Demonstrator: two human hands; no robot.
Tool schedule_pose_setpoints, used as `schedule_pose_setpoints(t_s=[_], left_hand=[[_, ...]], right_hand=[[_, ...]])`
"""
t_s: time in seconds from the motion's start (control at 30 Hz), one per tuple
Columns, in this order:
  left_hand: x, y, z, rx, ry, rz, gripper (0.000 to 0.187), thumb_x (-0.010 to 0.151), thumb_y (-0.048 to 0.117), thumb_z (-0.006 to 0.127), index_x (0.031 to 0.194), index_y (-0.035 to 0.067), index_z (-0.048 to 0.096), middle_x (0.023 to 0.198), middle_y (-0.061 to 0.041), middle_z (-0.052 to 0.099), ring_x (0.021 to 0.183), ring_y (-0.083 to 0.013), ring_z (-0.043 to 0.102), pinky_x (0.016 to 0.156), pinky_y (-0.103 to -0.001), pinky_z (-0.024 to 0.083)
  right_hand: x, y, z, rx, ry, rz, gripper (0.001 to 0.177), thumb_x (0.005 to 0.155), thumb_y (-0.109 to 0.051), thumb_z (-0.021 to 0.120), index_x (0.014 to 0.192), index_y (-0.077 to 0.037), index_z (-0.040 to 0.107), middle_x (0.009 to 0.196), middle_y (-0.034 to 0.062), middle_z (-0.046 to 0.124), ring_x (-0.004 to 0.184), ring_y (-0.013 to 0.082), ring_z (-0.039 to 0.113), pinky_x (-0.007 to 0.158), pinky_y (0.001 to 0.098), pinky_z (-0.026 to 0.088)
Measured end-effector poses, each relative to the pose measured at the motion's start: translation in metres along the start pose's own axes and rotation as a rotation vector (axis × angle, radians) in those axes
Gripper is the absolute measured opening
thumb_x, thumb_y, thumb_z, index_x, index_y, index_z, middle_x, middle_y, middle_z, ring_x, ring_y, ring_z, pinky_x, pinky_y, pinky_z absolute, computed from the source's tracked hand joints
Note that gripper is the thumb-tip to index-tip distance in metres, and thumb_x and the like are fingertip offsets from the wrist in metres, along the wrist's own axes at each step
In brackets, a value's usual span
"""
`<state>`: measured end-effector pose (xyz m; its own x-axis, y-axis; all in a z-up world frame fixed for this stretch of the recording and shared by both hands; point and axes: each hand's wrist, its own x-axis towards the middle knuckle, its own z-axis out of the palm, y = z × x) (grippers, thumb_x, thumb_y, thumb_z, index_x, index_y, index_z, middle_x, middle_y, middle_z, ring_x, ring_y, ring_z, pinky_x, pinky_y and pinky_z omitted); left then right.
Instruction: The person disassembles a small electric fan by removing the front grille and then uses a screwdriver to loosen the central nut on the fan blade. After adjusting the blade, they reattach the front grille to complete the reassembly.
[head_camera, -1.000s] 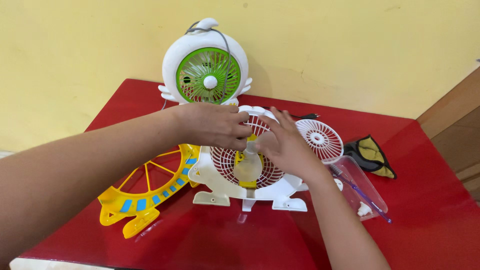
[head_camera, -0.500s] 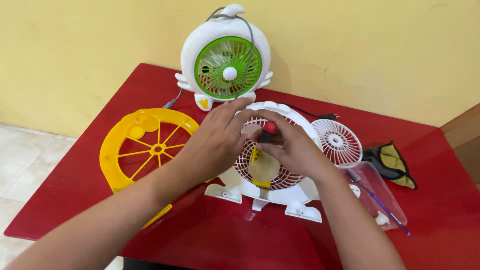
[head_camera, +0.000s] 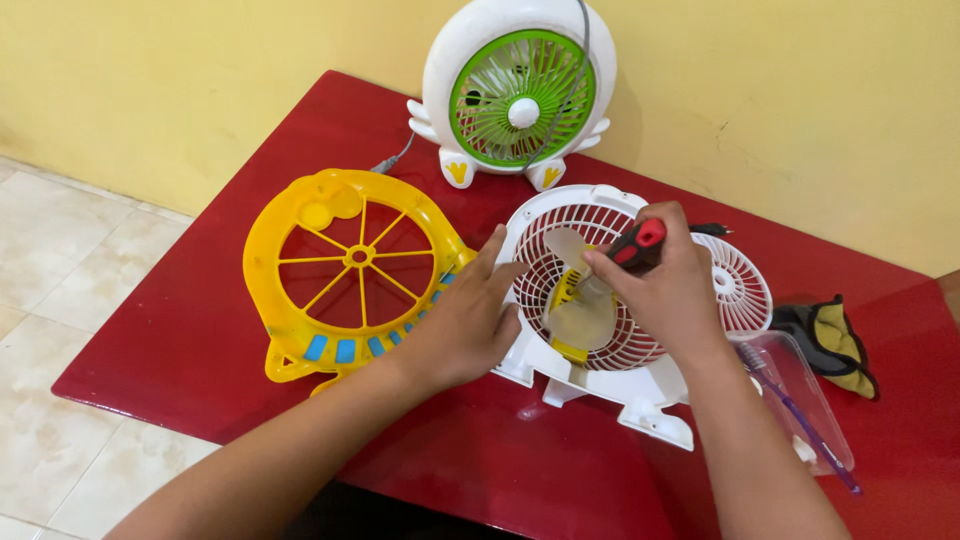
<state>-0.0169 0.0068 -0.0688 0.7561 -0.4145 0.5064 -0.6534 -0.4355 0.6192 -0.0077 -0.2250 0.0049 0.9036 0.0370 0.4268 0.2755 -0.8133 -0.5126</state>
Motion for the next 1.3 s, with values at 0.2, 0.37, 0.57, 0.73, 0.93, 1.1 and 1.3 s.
schedule_pose_setpoints(t_s=[0.2, 0.37, 0.57, 0.73, 0.93, 1.1, 1.3], left_hand=[[0.008, 0.000, -0.023, -0.108, 0.068, -0.093, 0.037, 0.102, 0.016, 0.059, 0.134, -0.001, 0.050, 0.126, -0.029, 0.065, 0.115, -0.0454, 0.064, 0.095, -0.049, 0.052], [0.014, -0.037, -0.058, 0.129, 0.230, -0.090, 0.017, 0.101, 0.010, 0.057, 0.113, 0.001, 0.066, 0.105, -0.020, 0.072, 0.098, -0.0395, 0.070, 0.085, -0.049, 0.055], [0.006, -0.069, -0.038, 0.336, 0.012, -0.189, 0.018, 0.089, 0.010, 0.063, 0.103, 0.009, 0.074, 0.096, -0.013, 0.073, 0.092, -0.0341, 0.069, 0.081, -0.050, 0.052], [0.009, -0.082, -0.016, 0.553, -0.023, -0.111, 0.019, 0.079, 0.017, 0.072, 0.097, 0.010, 0.070, 0.091, -0.009, 0.071, 0.091, -0.0323, 0.067, 0.072, -0.051, 0.048], [0.015, -0.087, -0.005, 0.585, -0.039, -0.197, 0.016, 0.085, 0.011, 0.068, 0.100, 0.009, 0.065, 0.093, -0.011, 0.071, 0.090, -0.0324, 0.068, 0.076, -0.050, 0.049], [0.021, -0.060, -0.035, 0.303, 0.253, -0.013, 0.021, 0.090, 0.003, 0.066, 0.111, 0.004, 0.068, 0.093, -0.017, 0.067, 0.088, -0.0354, 0.067, 0.078, -0.046, 0.053], [0.043, 0.011, -0.049, -0.124, 0.178, 0.050, 0.015, 0.090, 0.002, 0.071, 0.105, 0.002, 0.067, 0.090, -0.011, 0.069, 0.080, -0.0231, 0.070, 0.074, -0.036, 0.059]], right_hand=[[0.005, -0.003, 0.004, 0.044, 0.000, -0.087, 0.059, 0.083, -0.023, 0.090, 0.117, -0.003, 0.046, 0.083, 0.0090, 0.071, 0.072, 0.0178, 0.073, 0.063, 0.0313, 0.057], [0.005, -0.006, -0.001, 0.059, -0.058, -0.153, 0.065, 0.081, -0.017, 0.088, 0.128, -0.004, 0.046, 0.086, 0.0109, 0.071, 0.075, 0.0172, 0.073, 0.066, 0.0312, 0.059], [0.000, 0.008, -0.009, 0.488, 0.037, -0.213, 0.055, 0.098, 0.003, 0.077, 0.135, -0.002, 0.037, 0.109, 0.0123, 0.070, 0.105, 0.0181, 0.074, 0.095, 0.0308, 0.062], [-0.003, 0.018, -0.015, 0.539, 0.056, -0.160, 0.053, 0.098, 0.005, 0.077, 0.134, -0.003, 0.038, 0.112, 0.0127, 0.062, 0.108, 0.0188, 0.073, 0.094, 0.0305, 0.062], [-0.004, 0.023, -0.023, 0.501, 0.050, -0.113, 0.053, 0.097, 0.003, 0.079, 0.133, -0.003, 0.040, 0.112, 0.0121, 0.064, 0.105, 0.0167, 0.071, 0.092, 0.0305, 0.060], [-0.005, 0.027, -0.043, 0.507, 0.069, -0.095, 0.049, 0.099, 0.001, 0.079, 0.130, -0.003, 0.041, 0.105, 0.0131, 0.070, 0.101, 0.0156, 0.071, 0.092, 0.0299, 0.060], [-0.005, 0.038, -0.069, 0.451, 0.133, -0.061, 0.044, 0.103, 0.002, 0.079, 0.127, -0.003, 0.043, 0.101, 0.0131, 0.072, 0.103, 0.0160, 0.074, 0.085, 0.0277, 0.059]])
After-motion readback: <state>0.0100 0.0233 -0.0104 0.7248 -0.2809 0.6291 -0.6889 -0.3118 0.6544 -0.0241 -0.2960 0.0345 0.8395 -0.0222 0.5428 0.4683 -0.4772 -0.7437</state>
